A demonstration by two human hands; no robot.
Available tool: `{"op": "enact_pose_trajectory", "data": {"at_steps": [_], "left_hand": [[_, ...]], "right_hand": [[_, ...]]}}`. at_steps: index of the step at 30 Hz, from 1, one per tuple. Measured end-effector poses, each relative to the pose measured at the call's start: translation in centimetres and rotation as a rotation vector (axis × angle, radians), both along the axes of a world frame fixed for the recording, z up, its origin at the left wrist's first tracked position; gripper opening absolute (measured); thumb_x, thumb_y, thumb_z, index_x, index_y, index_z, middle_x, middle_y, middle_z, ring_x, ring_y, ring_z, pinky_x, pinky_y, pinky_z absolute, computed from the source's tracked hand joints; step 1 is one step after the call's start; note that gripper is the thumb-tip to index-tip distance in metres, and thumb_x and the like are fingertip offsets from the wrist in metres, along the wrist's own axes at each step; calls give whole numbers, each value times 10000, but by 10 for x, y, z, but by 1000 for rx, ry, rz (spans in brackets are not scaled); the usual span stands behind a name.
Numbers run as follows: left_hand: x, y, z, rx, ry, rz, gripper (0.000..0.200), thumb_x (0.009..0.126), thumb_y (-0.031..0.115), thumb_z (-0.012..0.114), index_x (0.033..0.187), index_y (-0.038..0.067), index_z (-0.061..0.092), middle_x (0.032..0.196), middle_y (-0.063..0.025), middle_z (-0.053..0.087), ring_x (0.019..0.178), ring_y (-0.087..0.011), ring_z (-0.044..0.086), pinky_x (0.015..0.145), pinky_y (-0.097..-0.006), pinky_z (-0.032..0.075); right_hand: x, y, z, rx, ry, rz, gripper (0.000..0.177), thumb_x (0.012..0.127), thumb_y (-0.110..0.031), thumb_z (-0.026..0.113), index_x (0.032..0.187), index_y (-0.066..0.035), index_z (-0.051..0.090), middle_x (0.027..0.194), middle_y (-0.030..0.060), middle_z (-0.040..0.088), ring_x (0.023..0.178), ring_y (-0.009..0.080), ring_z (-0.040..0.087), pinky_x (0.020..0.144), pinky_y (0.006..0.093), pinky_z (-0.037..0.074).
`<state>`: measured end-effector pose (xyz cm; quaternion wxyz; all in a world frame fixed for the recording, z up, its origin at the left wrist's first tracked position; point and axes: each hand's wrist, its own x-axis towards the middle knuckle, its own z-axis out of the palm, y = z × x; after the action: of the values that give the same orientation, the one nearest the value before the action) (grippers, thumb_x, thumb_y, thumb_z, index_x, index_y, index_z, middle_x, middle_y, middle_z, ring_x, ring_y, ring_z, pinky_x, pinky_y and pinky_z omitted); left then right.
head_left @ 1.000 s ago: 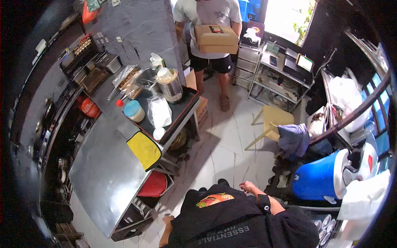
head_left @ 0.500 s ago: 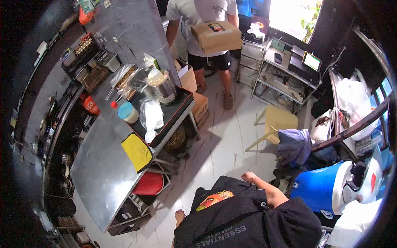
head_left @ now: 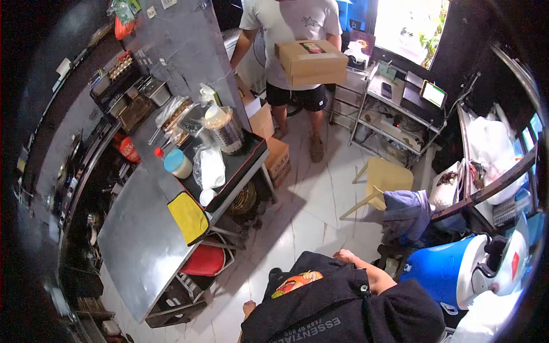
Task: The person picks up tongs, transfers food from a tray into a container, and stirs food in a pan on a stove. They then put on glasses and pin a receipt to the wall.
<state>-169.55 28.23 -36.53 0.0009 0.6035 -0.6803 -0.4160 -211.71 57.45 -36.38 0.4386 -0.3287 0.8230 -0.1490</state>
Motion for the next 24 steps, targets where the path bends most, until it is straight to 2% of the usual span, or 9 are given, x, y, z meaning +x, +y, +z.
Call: {"op": "enact_pose_trajectory", "data": {"at_steps": [1,4,7,10,13,15,18,22,24], "left_hand": [[-11,9,-5,-4,6,-6,146,703,82,519,623,-11,599,521,-85,548,514,-231,497,517,-399,392],[-28,13,-13,-411,-138,445,131,671,66,532,567,5,583,507,-90,535,497,-212,481,503,-402,374],[-7,-13,8,243,85,67,103,681,30,519,584,35,553,503,-28,481,471,-169,450,459,-350,347],[6,2,-12,121,604,368,132,672,30,515,544,59,502,496,-8,443,442,-144,379,433,-343,303],[-9,-11,-5,325,384,168,113,662,30,509,553,56,526,519,-2,465,468,-132,425,437,-318,333],[-17,-14,6,188,165,100,106,664,35,510,563,55,534,528,-11,480,479,-144,445,446,-322,348],[-22,-15,15,157,105,49,98,667,42,510,577,54,545,541,-25,502,495,-162,475,460,-329,370],[-18,-16,10,130,47,-18,90,671,52,510,596,52,561,558,-43,532,517,-185,516,477,-339,400],[-13,-16,6,116,17,-64,89,673,56,511,605,52,568,566,-53,547,528,-197,536,486,-343,415]], "right_hand": [[-5,-1,-7,-2,-12,46,353,789,-334,535,1062,-132,632,1042,75,642,986,271,592,861,355,462],[-1,-12,43,45,-90,-100,381,783,-352,551,1079,-125,627,1081,94,627,1011,279,584,872,356,454],[1,-12,33,41,-118,-177,381,776,-352,559,1054,-104,635,1082,97,627,1008,288,585,869,361,453],[3,-7,12,5,-107,-170,373,773,-344,561,1048,-104,637,1077,97,629,1003,292,586,865,362,455],[0,-1,-11,-5,-95,-109,370,773,-335,559,1057,-110,631,1077,94,629,1004,290,584,868,357,457],[-5,0,-28,-21,-76,19,336,764,-325,561,1069,-209,639,1060,75,632,1010,271,584,858,361,464],[-5,0,-26,-4,-33,147,347,793,-337,531,1037,-106,621,1073,81,628,994,277,588,857,352,468],[-2,-6,5,111,-111,-43,333,800,-334,520,1017,-104,626,1069,75,627,987,274,591,845,354,474],[2,-3,-3,-118,-31,-59,239,762,-277,525,892,-121,650,935,103,646,907,286,611,765,376,479]]}}
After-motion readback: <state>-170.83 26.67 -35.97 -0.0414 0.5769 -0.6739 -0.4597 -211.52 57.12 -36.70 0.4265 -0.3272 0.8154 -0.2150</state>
